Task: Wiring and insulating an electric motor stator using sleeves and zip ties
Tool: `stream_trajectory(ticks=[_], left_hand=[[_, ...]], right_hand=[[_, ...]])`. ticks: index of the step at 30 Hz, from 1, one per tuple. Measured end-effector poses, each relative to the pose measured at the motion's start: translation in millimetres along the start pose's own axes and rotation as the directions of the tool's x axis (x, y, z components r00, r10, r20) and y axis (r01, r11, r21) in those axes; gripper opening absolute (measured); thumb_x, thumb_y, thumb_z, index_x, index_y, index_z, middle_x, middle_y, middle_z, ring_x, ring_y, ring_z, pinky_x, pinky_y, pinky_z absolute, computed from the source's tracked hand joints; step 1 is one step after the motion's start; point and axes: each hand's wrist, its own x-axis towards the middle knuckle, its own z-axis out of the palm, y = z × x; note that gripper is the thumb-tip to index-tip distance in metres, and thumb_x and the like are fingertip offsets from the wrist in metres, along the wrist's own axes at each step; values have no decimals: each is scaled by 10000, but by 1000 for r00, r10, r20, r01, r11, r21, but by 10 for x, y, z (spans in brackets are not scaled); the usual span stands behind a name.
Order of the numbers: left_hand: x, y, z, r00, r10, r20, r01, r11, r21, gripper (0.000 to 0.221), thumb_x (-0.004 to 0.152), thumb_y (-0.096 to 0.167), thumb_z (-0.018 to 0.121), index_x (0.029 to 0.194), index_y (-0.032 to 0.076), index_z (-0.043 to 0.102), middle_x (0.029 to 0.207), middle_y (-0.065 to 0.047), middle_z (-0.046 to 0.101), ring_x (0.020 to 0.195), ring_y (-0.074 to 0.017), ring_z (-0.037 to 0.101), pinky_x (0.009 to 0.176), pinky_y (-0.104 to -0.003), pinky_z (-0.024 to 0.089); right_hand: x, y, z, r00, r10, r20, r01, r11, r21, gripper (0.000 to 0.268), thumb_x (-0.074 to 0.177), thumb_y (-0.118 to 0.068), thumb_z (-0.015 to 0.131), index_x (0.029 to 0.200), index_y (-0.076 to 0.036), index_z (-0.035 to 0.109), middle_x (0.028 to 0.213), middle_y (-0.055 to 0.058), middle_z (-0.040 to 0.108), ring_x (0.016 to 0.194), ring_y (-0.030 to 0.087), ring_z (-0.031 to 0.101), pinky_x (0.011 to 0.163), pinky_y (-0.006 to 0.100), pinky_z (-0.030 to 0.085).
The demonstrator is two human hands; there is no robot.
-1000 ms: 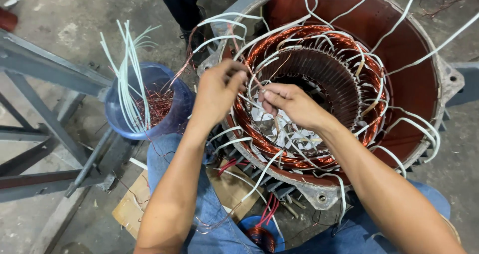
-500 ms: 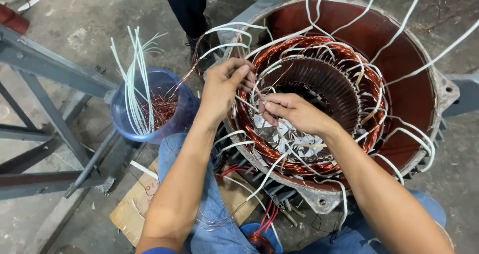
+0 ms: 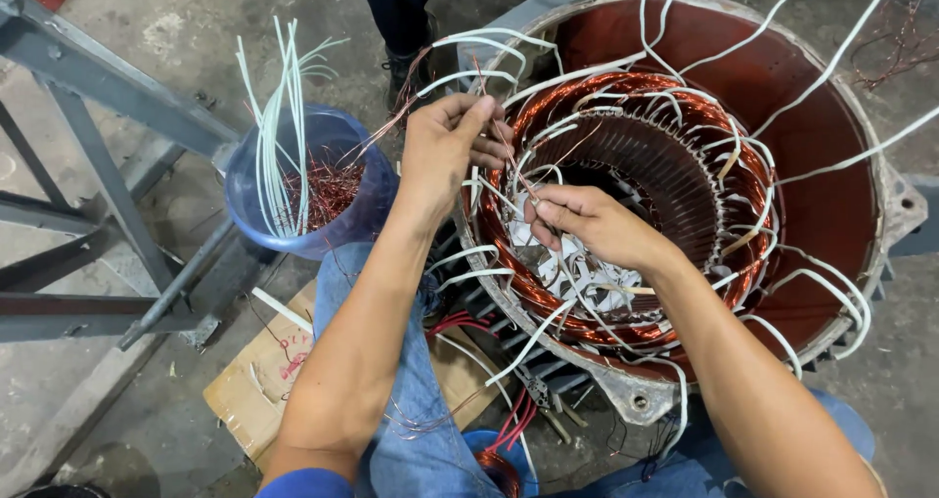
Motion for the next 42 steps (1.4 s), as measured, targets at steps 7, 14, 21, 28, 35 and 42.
stream_trajectory(ticks=[7,14,21,28,35,42], left_hand=[[58,29,51,996,-72,-47,63,982,-176,253,1075,185,618,1018,-45,705,791,-228,792,644,-272,817,523,-332,698],[200,143,87,976,26,-218,-41,997,-66,315,1083,208,574,1255,-31,685,986,-160,789,760,-207,758,697,-279,657],[122,-177,179,994,-76,84,73,997,38,233,1044,13,677,1268,-35,720,1065,-215,782,864,-261,821,756,-339,717],[63,-54,145,991,-27,129,31,999,-29,212,999,-29,729,1210,-9,747,1038,-198,792,798,-208,813,684,-295,714],[38,-48,114,992,59,107,-46,993,-113,206,1019,-9,712,1220,-5,758,1033,-219,794,820,-274,840,691,-332,728],[101,22,-41,989,149,-20,-151,970,-190,231,1075,43,656,1285,-38,705,1045,-219,780,851,-326,843,699,-367,749]], right_hand=[[-13,-17,5,1000,0,-14,0,1000,-9,331,1177,-218,478,1024,-60,726,752,31,671,702,137,590,787,339,471],[-40,48,-116,991,107,-82,-96,988,123,270,1184,-191,454,1051,-77,659,756,21,576,737,148,547,777,304,485],[-1,212,-26,986,53,-156,-41,996,82,304,1149,-118,474,1179,-2,753,739,89,677,664,135,601,553,246,362],[7,185,-50,990,54,-131,-44,996,75,315,1159,-114,463,1139,5,753,741,94,685,667,148,635,531,241,367],[-28,181,-38,994,60,-89,-48,990,135,325,1165,-126,455,1161,15,748,758,104,693,687,155,631,586,270,411],[17,232,-26,997,71,-18,-70,995,75,325,1159,-147,459,1144,6,745,749,95,700,692,145,636,596,275,401]])
